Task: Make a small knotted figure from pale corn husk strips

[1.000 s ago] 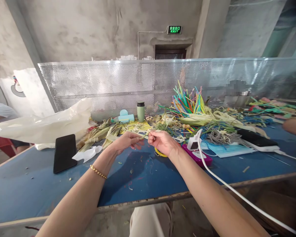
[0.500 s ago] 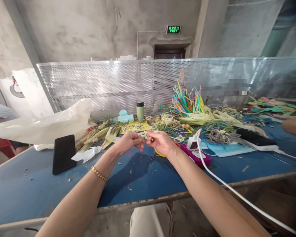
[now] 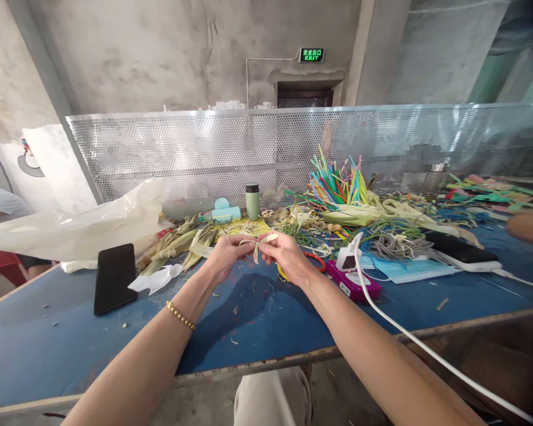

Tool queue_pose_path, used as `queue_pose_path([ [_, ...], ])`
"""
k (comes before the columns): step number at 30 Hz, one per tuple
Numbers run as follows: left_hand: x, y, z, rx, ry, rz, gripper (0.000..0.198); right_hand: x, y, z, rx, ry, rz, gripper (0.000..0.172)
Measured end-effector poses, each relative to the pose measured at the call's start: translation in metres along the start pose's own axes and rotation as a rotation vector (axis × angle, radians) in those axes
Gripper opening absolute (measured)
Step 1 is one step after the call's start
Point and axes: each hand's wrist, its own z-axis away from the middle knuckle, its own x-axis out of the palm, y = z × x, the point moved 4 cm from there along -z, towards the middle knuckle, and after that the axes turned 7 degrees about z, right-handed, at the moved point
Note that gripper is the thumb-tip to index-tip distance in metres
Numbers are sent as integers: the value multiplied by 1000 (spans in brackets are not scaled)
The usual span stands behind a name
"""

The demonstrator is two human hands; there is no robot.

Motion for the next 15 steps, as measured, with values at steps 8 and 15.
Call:
queue_pose_path([
  [8,-3,1,0,-35,49,32,23,-17,-11,-3,-190,321,365,18],
  [15,0,-5,1,6,163,54,27,-3,-21,5,-554,253,810,7],
])
